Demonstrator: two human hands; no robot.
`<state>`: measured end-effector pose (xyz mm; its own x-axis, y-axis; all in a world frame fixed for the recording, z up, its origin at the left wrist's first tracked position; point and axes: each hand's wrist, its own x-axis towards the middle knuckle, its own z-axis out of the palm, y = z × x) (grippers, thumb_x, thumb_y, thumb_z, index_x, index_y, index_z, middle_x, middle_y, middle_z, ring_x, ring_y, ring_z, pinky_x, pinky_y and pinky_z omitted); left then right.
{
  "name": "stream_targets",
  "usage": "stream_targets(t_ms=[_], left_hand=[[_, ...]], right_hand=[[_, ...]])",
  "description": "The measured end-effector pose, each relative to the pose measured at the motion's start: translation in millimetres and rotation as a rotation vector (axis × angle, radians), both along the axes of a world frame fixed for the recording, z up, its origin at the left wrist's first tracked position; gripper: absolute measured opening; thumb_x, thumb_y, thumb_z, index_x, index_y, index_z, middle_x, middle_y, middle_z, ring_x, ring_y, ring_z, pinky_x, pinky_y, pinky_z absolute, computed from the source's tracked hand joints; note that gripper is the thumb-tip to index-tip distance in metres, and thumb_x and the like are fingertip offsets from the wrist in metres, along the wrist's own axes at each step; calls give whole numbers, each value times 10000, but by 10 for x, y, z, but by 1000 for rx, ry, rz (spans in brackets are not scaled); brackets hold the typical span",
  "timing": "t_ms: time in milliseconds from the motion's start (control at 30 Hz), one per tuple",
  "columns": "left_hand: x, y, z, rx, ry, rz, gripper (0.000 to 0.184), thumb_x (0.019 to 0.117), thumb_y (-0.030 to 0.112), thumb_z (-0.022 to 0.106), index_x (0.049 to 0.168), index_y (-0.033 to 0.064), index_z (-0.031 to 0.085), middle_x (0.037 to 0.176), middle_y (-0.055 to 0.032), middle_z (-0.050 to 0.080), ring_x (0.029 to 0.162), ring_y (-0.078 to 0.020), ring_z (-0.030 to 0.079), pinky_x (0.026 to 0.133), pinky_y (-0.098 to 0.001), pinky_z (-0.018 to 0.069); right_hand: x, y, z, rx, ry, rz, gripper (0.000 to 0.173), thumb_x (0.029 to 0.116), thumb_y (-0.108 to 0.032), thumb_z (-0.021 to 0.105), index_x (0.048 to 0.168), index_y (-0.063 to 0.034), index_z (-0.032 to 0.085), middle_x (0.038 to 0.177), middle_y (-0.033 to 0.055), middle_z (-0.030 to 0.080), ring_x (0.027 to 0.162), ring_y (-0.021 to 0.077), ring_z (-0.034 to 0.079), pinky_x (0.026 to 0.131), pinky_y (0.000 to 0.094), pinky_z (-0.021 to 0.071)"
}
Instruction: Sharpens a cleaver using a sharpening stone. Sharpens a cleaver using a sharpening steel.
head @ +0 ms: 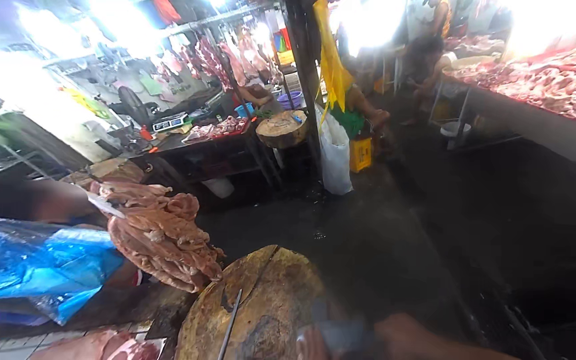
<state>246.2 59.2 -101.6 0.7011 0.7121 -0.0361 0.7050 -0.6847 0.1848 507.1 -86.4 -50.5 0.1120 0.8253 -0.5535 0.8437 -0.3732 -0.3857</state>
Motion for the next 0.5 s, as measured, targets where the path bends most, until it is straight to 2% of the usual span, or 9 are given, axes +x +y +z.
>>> stream_targets(t_ms=[67,133,200,300,367,433,500], left_hand=[[430,-54,-54,11,-23,-12,1017,922,812,393,1551,13,417,1627,-205,371,1545,-367,283,1272,-582,159],[533,10,-25,-9,14,-2,1049,905,837,369,1568,25,390,1644,-179,352,1556,-349,262,1275,-566,147],[213,159,-1,-24,44,23,1023,910,809,417,1572,29,384,1641,-176,360,1552,-336,278,1276,-571,150],[-542,363,91,-61,56,78,966,937,723,504,1573,9,368,1633,-206,359,1545,-350,290,1272,-584,146],[-910,278,214,-114,103,107,950,960,703,479,1576,-7,347,1634,-234,339,1546,-375,278,1267,-581,162],[-850,210,313,-121,99,109,925,975,703,447,1559,-11,382,1623,-240,357,1546,-388,273,1268,-586,157],[-438,123,311,-124,53,85,912,974,709,451,1539,-7,421,1618,-233,371,1552,-387,253,1270,-595,134]], right_hand=[[335,-96,21,-60,-67,-27,372,862,-323,714,1192,-159,664,1032,174,736,974,428,709,804,699,546],[381,-30,102,-85,-95,-9,368,874,-312,688,1202,-148,656,1042,171,733,997,414,709,816,671,554],[104,153,145,-64,-53,35,361,880,-300,681,1198,-130,658,1055,180,727,1009,418,703,819,673,552],[-482,506,238,-18,52,96,348,876,-277,713,1180,-109,685,1092,196,723,1040,431,691,854,698,539],[-769,552,225,-24,81,148,354,888,-285,712,1190,-105,672,1099,202,716,1045,438,685,858,704,529],[-715,511,168,-17,68,159,378,884,-320,708,1202,-120,669,1083,196,721,1030,433,691,854,705,525],[-388,333,160,-54,42,97,402,890,-321,702,1233,-114,661,1100,219,714,1044,457,683,852,727,514]])
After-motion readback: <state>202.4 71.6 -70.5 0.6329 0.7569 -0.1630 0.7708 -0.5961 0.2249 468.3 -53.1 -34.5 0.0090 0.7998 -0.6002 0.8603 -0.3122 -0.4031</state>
